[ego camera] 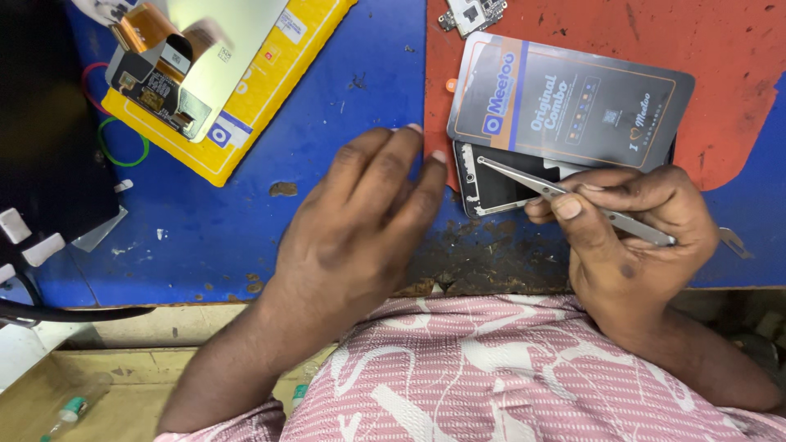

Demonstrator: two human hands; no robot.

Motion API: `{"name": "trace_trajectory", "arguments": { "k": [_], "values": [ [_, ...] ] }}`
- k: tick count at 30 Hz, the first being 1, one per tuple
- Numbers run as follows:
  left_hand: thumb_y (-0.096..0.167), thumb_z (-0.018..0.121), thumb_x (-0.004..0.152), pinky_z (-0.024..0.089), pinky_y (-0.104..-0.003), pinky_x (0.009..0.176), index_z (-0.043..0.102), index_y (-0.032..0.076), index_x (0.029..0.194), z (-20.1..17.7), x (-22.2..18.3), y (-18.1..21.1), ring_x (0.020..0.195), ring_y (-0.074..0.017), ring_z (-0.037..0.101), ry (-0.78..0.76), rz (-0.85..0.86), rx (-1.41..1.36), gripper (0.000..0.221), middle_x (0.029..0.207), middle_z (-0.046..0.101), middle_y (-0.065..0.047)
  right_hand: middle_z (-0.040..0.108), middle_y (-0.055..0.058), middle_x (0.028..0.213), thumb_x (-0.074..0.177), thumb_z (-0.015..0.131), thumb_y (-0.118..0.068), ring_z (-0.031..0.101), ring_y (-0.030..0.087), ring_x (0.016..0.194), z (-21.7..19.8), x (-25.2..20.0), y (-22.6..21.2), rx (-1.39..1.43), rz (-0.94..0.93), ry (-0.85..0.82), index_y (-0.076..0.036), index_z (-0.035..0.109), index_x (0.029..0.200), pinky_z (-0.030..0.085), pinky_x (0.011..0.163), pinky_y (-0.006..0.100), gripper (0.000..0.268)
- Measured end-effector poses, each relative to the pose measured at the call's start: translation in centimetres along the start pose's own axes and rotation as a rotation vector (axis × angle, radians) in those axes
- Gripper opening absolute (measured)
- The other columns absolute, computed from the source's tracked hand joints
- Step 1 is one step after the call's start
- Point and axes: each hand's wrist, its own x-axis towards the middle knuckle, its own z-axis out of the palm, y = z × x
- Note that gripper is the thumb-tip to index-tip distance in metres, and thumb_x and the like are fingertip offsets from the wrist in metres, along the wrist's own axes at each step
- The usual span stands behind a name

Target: The person uses tweezers to place small components into a smartphone chassis, then presses the screen edges to seat the display. They power on the device and navigate the touchscreen settings to verify functionality.

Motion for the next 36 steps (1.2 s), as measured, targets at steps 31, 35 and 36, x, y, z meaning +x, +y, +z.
{"name": "trace_trajectory", "arguments": {
  "k": [31,35,36],
  "values": [
    [-0.001,0.073,0.097,0.051,-0.042,0.1,0.058,-0.002,0.129,3.1,-1.3,4.0,0.115,-0.035,0.06,0.321,-0.219,-0.282,0.035,0.128,0.059,-0.017,0.064,0.023,0.13,0.063,0.093,-0.021,0.06,0.04,0.12,-5.9,8.6,-6.4,-1.179,-0.572,-0.653,0.005,0.065,0.118,0.048,0.102,0.049,0.067],
    [-0.002,0.073,0.098,0.051,-0.042,0.1,0.057,-0.001,0.131,3.3,-2.5,3.8,0.114,-0.0344,0.061,0.36,-0.252,-0.282,0.037,0.129,0.059,-0.016,0.063,0.02,0.135,0.066,0.091,-0.015,0.06,0.038,0.118,-2.2,9.3,-8.3,-1.197,-0.564,-0.704,0.003,0.065,0.118,0.05,0.098,0.045,0.061],
    [-0.002,0.073,0.098,0.052,-0.042,0.1,0.057,-0.001,0.131,3.3,-2.7,3.8,0.114,-0.0346,0.061,0.368,-0.259,-0.282,0.037,0.129,0.059,-0.017,0.062,0.019,0.136,0.067,0.09,-0.013,0.06,0.037,0.119,-2.1,9.4,-8.4,-1.172,-0.543,-0.717,0.003,0.065,0.119,0.051,0.098,0.045,0.06]
  ]
}}
